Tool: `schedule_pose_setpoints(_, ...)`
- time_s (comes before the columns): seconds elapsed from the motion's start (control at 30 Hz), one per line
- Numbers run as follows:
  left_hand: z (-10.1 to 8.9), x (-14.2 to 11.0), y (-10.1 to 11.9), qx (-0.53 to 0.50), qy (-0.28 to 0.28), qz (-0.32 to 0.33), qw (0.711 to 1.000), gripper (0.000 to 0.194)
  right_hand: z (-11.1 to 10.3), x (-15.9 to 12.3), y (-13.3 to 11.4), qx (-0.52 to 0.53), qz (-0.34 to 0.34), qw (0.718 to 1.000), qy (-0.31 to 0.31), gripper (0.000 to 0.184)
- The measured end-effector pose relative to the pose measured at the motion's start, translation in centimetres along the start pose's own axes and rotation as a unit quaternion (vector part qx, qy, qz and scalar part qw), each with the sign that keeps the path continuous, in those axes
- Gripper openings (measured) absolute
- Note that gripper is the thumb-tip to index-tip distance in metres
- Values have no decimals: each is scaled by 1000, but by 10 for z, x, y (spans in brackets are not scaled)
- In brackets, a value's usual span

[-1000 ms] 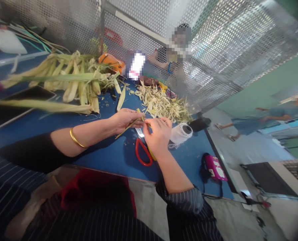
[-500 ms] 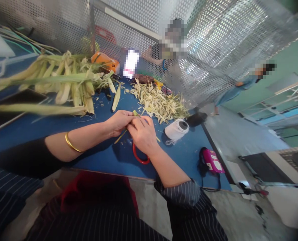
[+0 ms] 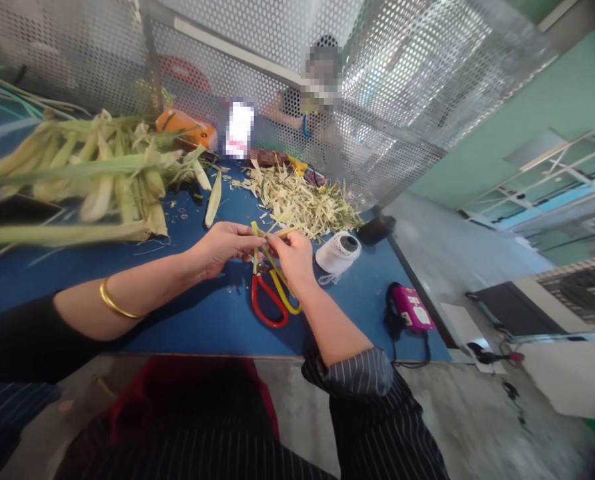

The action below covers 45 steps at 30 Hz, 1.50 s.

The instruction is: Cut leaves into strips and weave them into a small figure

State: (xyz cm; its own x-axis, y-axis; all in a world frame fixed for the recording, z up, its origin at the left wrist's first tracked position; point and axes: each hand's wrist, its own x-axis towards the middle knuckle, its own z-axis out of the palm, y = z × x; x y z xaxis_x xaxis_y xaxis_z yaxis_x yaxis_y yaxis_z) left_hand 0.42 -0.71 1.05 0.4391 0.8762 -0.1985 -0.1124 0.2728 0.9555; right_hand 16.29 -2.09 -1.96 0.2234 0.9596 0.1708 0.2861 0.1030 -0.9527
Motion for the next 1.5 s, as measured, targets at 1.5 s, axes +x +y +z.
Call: schedule_pose_setpoints(1.5,-16,19,-4,-9,111,31,993,19,-42,-3,-43,-448,-333,828,-58,28)
